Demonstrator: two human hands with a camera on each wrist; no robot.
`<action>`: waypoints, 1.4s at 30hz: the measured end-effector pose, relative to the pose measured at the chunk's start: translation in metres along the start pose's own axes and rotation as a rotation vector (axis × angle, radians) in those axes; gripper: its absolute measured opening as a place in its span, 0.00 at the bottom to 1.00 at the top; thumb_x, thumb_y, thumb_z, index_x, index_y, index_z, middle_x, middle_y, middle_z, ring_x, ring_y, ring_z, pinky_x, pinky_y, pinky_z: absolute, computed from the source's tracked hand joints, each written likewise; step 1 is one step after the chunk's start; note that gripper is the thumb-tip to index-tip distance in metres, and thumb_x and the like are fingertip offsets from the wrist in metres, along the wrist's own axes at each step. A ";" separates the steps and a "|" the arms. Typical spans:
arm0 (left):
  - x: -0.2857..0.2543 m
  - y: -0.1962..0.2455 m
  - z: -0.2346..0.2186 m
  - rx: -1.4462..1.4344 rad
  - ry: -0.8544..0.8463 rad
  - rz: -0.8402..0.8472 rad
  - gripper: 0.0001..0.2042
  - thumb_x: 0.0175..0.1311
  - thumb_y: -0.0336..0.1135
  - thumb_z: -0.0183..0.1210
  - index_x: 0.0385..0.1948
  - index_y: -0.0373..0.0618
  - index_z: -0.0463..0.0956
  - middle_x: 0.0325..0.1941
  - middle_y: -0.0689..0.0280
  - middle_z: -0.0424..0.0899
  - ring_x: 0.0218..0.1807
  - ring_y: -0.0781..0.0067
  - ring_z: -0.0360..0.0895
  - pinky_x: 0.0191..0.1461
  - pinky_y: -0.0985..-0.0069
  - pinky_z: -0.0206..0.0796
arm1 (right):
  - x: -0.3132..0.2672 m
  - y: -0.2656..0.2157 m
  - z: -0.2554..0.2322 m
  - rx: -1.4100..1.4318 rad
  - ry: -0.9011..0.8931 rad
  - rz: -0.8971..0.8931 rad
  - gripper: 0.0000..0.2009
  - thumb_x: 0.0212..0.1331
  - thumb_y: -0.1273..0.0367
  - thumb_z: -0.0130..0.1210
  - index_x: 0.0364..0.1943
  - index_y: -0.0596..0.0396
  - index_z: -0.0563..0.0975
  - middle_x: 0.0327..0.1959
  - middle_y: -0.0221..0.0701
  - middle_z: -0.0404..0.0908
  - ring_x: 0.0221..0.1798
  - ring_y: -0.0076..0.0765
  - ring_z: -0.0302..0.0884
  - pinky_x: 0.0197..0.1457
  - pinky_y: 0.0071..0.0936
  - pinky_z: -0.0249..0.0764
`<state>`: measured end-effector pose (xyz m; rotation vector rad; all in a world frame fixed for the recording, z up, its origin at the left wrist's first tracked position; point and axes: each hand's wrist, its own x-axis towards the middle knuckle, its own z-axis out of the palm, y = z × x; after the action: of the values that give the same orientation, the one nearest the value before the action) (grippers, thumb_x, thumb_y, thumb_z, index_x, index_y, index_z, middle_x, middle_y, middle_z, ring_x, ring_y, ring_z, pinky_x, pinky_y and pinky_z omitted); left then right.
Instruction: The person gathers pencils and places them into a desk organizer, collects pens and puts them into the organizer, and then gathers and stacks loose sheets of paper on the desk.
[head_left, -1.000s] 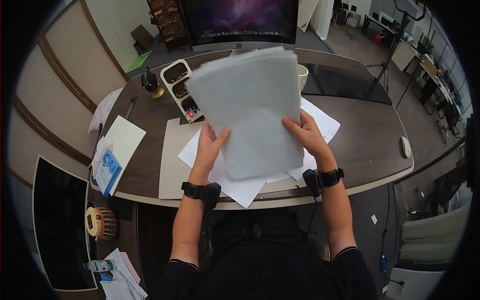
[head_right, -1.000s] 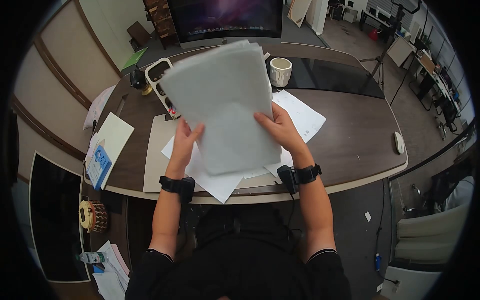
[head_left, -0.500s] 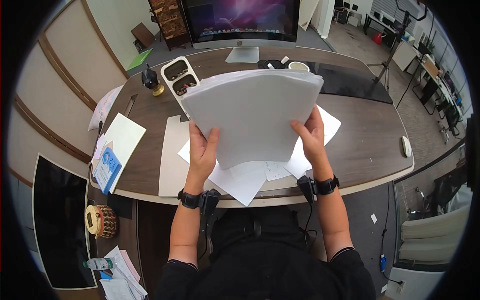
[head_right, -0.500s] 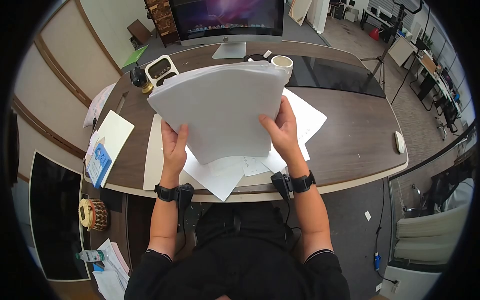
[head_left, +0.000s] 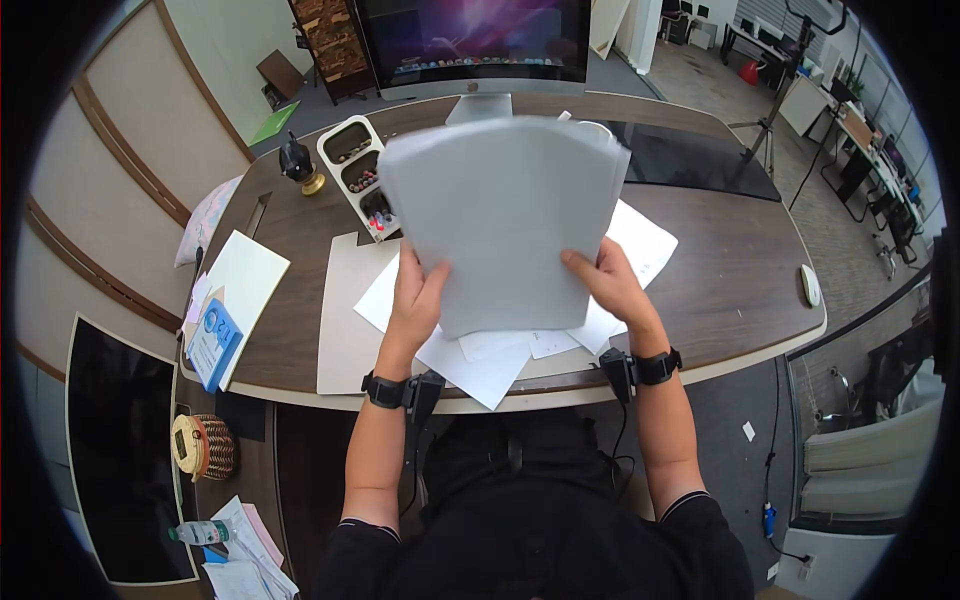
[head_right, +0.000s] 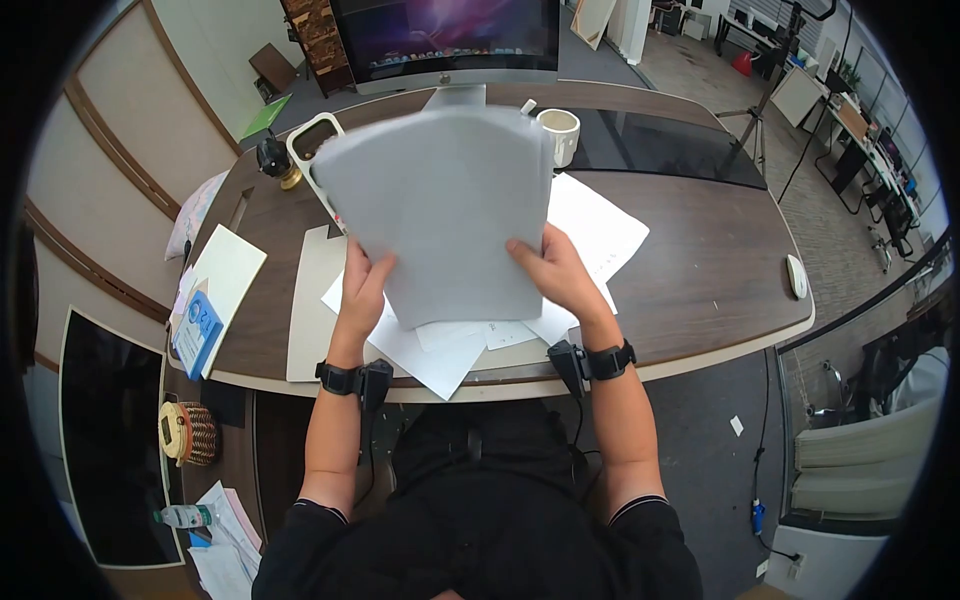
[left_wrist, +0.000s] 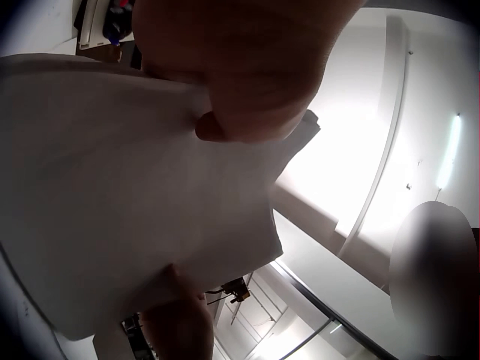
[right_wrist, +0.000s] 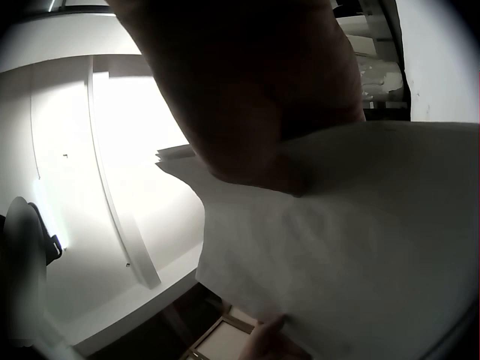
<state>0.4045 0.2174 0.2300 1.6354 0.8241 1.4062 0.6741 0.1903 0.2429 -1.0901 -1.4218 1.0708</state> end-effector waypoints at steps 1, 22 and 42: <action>0.005 0.013 0.005 -0.063 0.000 -0.013 0.23 0.69 0.30 0.47 0.64 0.39 0.54 0.59 0.59 0.67 0.62 0.69 0.63 0.69 0.71 0.50 | 0.000 -0.005 -0.004 0.033 0.047 -0.006 0.16 0.63 0.69 0.55 0.52 0.62 0.74 0.44 0.33 0.80 0.45 0.26 0.75 0.52 0.25 0.71; 0.032 -0.096 0.043 0.701 -0.239 -0.253 0.17 0.61 0.37 0.56 0.45 0.31 0.76 0.40 0.49 0.82 0.43 0.56 0.81 0.47 0.70 0.73 | -0.030 0.093 -0.086 0.302 0.496 0.395 0.21 0.60 0.78 0.50 0.58 0.70 0.65 0.54 0.47 0.75 0.53 0.46 0.77 0.58 0.40 0.73; 0.053 -0.087 0.061 0.680 -0.190 -0.392 0.16 0.61 0.41 0.55 0.31 0.34 0.81 0.34 0.47 0.82 0.39 0.50 0.80 0.47 0.62 0.71 | -0.036 0.108 -0.055 0.198 0.692 0.200 0.19 0.54 0.80 0.47 0.53 0.72 0.67 0.49 0.46 0.77 0.49 0.41 0.78 0.54 0.33 0.72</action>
<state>0.4762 0.2936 0.1737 1.9141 1.5192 0.7111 0.7411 0.1804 0.1359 -1.3062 -0.6564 0.8262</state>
